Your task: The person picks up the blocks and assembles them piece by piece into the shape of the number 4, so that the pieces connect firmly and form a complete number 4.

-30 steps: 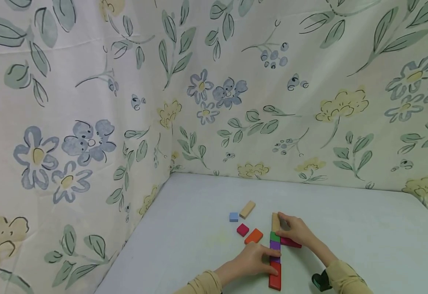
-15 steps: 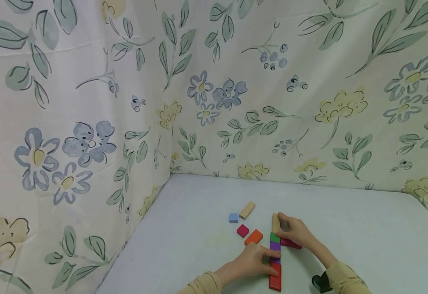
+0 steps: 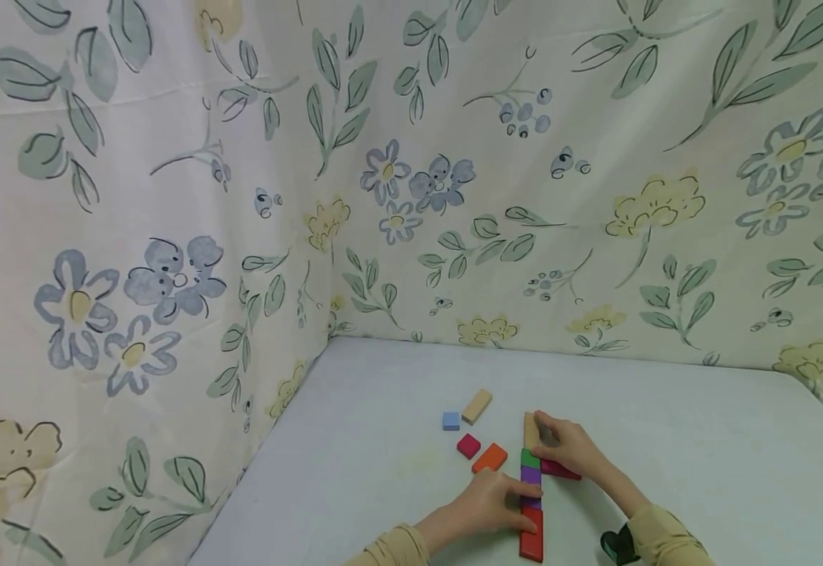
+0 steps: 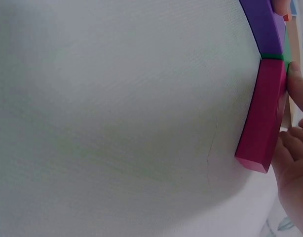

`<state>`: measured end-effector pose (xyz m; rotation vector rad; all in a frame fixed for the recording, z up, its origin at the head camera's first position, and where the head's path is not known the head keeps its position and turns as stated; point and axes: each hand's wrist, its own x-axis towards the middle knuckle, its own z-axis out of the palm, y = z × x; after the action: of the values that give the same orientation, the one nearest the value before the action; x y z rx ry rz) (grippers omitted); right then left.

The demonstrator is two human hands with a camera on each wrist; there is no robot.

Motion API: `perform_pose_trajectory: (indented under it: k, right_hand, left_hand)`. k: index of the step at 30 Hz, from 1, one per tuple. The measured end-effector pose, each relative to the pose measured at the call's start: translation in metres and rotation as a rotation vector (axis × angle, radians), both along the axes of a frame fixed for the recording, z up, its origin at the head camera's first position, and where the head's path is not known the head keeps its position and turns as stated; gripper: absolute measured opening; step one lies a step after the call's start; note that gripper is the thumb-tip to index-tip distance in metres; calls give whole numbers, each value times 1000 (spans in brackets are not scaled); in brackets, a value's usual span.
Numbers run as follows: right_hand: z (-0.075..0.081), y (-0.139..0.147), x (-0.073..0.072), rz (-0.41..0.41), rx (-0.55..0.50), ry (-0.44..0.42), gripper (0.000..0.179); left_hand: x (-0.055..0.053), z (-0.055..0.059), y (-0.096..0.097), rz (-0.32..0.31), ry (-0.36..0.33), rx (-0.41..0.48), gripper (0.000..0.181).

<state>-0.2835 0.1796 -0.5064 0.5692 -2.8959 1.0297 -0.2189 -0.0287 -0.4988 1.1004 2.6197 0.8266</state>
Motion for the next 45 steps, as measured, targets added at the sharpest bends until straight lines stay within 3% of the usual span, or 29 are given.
perform_pose_trajectory:
  k: [27, 33, 45]
  right_hand:
    - [4, 3, 11, -32, -53, 54, 57]
    - [7, 5, 18, -28, -115, 55, 54]
    - [13, 1, 35, -106, -155, 35, 44]
  left_hand:
    - [-2, -4, -1, -18, 26, 41, 44]
    - [-2, -4, -2, -19, 9, 47, 45]
    - [-6, -6, -1, -27, 22, 31, 45]
